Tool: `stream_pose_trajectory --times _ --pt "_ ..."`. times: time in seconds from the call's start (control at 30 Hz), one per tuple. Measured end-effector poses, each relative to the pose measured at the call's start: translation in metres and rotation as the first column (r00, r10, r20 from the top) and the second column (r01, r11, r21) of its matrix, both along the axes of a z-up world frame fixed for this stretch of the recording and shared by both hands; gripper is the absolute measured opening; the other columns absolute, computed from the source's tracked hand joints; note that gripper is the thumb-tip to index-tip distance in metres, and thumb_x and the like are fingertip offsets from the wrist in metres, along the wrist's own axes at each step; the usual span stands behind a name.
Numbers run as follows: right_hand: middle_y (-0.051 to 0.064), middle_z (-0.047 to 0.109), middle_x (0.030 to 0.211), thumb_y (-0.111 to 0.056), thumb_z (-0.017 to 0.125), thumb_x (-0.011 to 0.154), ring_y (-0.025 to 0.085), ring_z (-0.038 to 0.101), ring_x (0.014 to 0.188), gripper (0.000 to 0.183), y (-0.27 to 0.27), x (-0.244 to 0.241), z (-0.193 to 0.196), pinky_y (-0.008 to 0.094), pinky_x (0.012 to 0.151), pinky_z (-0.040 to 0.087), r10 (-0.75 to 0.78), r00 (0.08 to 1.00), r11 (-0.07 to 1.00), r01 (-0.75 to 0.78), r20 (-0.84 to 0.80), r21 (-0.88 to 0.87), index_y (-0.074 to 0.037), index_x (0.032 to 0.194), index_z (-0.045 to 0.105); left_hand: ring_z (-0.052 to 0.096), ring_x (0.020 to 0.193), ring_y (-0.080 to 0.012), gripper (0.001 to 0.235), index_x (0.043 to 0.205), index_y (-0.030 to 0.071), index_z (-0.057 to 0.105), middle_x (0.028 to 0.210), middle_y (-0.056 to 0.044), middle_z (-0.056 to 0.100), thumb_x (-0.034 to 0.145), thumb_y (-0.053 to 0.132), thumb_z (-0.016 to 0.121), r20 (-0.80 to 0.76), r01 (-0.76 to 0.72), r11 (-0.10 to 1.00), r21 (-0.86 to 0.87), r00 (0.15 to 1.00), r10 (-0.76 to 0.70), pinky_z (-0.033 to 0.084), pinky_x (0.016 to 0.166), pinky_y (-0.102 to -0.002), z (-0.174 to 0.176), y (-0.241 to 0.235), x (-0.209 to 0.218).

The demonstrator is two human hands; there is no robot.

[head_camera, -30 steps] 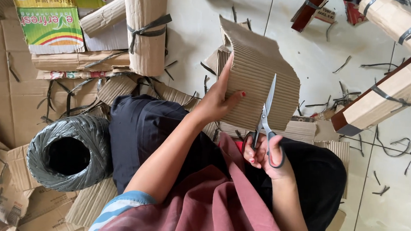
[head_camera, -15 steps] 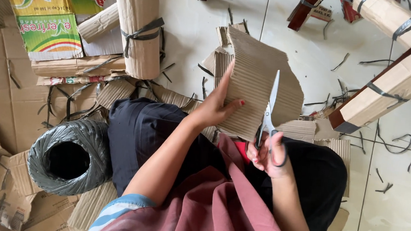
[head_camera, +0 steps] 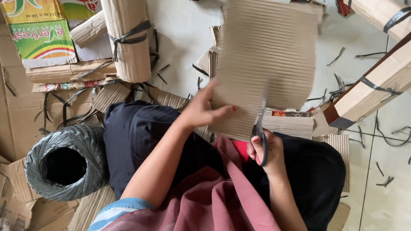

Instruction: The person cuts corrugated cardboard pieces with scissors, rolls them into cylindrical shapes, and secures them onto a wooden frame using black plastic ties. The person repeatedly wraps and ties the cardboard rolls to the frame legs.

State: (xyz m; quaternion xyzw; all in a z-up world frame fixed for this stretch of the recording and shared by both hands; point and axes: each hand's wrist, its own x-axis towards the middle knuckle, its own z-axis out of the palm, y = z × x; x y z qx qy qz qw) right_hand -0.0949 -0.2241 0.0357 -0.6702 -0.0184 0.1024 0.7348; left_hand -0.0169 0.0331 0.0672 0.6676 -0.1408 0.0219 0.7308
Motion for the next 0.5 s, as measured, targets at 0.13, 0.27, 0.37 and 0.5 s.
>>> stream_pose_trajectory --times 0.13,0.27,0.37,0.5 --pt "0.003 0.05 0.045 -0.029 0.086 0.084 0.009 0.045 0.044 0.031 -0.004 0.005 0.019 0.021 0.038 0.035 0.126 0.989 0.931 -0.093 0.071 -0.354 -0.01 0.074 0.064 0.072 0.093 -0.022 0.053 0.124 0.006 0.066 0.101 -0.011 0.074 0.081 0.026 0.089 -0.357 -0.298 0.941 -0.163 0.907 0.225 0.062 0.08 -0.046 0.006 0.002 0.011" --pt "0.003 0.052 0.047 -0.04 0.083 0.085 0.011 0.048 0.047 0.037 -0.014 0.001 -0.015 0.022 0.043 0.038 0.19 0.982 0.922 -0.178 0.0 -0.344 -0.011 0.078 0.062 0.074 0.082 -0.0147 0.028 0.102 0.011 0.074 0.085 -0.008 0.077 0.086 0.029 0.088 -0.299 -0.387 0.92 -0.07 0.888 0.35 0.064 0.069 -0.037 0.027 -0.004 0.009" --pt "0.004 0.051 0.052 -0.063 0.07 0.087 0.014 0.05 0.053 0.051 -0.003 0.009 0.011 0.028 0.051 0.041 0.228 0.974 0.904 -0.217 -0.013 -0.37 -0.014 0.084 0.059 0.074 0.084 -0.0147 0.029 0.104 0.01 0.073 0.087 -0.01 0.078 0.085 0.026 0.088 -0.275 -0.322 0.945 -0.055 0.915 0.296 0.064 0.072 -0.039 0.025 -0.014 0.005" --pt "-0.002 0.048 0.059 -0.069 0.061 0.091 0.012 0.049 0.059 0.054 0.013 0.014 0.032 0.026 0.058 0.043 0.191 0.981 0.927 -0.176 0.014 -0.331 -0.016 0.086 0.058 0.073 0.098 -0.0221 0.049 0.125 0.01 0.064 0.1 -0.015 0.077 0.084 0.023 0.088 -0.223 -0.341 0.94 0.002 0.916 0.333 0.062 0.082 -0.047 0.023 -0.019 0.002"
